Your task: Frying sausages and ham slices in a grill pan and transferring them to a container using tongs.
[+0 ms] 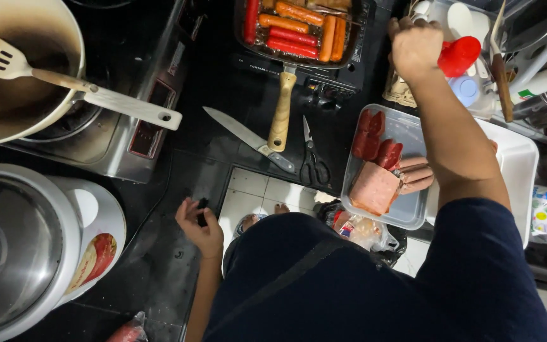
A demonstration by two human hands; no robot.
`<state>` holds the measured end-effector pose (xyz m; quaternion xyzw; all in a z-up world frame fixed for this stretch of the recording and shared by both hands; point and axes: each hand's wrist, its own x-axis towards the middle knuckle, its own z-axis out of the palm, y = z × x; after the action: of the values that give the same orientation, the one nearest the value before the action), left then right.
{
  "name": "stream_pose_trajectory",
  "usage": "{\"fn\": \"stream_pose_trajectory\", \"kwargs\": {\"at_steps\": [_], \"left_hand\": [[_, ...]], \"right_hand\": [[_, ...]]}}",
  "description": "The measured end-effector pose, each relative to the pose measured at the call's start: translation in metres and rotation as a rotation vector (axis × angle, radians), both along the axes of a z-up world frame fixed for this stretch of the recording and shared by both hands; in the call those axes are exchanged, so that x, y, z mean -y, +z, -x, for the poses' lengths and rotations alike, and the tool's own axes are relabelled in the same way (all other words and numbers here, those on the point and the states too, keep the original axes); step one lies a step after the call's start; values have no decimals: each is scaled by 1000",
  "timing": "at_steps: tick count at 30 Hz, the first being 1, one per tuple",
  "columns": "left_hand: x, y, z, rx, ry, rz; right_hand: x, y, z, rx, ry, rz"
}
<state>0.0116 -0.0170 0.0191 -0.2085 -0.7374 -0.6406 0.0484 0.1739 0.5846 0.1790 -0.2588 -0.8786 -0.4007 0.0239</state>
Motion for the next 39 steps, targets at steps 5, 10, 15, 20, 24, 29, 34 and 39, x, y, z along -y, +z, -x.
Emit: {"fn": "stream_pose_trajectory", "kwargs": {"at_steps": [5,10,15,20,24,29,34,39], "left_hand": [[1,-6,0,-23,-18,-19],[2,-7,-4,-26,3,13],[2,-3,-5,-65,8,3],[5,-8,-3,-55,-5,23],[2,-5,-2,-44,-23,23],[-11,-26,7,-29,-91,-52],[-34,-48,15,-39,-175,-117],[-50,-50,21,26,-206,-179]], "right_hand": [[-19,4,-3,-63,183,-163],[-24,11,-6,29,141,-146],[-4,43,2,101,-341,255],[50,69,-13,-51,-560,524],[93,53,-37,-138,-612,556],[176,59,-32,-148,-656,533],[211,68,-13,-104,-613,548],[234,77,30,-52,-602,464]]}}
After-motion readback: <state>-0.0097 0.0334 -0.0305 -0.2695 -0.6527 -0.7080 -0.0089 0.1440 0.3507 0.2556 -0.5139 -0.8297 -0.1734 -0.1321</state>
